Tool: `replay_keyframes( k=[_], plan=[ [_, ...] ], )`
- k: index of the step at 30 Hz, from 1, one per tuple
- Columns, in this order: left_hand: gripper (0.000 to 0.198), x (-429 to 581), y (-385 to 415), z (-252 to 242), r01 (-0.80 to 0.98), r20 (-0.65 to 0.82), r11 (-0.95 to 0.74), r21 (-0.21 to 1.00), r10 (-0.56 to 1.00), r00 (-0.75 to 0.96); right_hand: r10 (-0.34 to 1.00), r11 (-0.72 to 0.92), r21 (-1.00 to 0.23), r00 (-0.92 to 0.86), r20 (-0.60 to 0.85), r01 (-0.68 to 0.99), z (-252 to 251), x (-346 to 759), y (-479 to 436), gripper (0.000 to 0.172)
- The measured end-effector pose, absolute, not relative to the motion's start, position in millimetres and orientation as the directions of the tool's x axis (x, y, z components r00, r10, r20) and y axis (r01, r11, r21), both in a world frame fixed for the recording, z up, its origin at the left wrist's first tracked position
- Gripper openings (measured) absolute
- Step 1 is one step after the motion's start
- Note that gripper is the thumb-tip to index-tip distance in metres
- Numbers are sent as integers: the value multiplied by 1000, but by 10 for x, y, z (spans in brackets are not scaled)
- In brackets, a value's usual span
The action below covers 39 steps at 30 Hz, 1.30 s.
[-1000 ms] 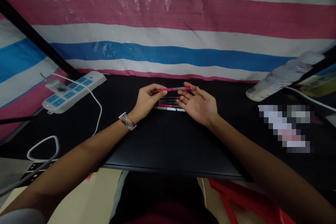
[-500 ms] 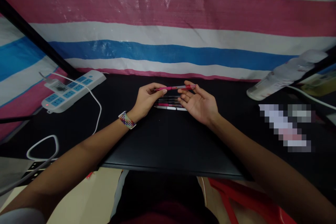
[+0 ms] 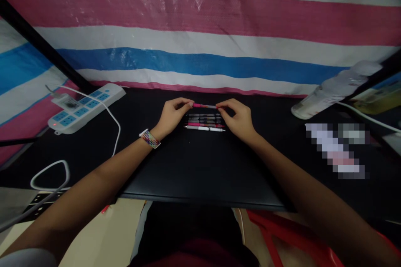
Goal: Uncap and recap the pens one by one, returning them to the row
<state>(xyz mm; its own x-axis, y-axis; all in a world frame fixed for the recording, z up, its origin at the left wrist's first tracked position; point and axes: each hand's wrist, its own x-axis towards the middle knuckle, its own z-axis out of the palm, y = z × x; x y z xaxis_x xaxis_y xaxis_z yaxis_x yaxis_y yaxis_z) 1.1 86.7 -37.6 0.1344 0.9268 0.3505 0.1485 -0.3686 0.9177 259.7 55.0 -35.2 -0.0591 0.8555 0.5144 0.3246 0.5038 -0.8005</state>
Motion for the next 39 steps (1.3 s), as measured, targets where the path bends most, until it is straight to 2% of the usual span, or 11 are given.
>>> replay_keyframes(
  k=[5,8,14,23,30,39],
  plan=[
    [17,-62,958,-466,373,393,-452,810,891,226,861,502,-777,-136,490,379,-379,2633,611,15],
    [12,-74,980,-503,442,438,-510,738,860,261,872,488,-767,-182,455,417,-413,2631,626,18],
    [10,-55,958,-492,478,426,-508,716,861,276,861,504,-706,-221,459,498,-425,2620,602,23],
    [13,-50,924,-441,556,393,-493,669,870,298,848,523,-674,-237,474,522,-420,2612,562,18],
    [20,-38,853,-374,642,342,-480,598,877,337,833,544,-561,-326,446,624,-435,2631,543,25],
    [19,-49,870,-402,634,347,-502,589,865,362,830,548,-532,-341,442,645,-450,2649,552,25]
  ],
)
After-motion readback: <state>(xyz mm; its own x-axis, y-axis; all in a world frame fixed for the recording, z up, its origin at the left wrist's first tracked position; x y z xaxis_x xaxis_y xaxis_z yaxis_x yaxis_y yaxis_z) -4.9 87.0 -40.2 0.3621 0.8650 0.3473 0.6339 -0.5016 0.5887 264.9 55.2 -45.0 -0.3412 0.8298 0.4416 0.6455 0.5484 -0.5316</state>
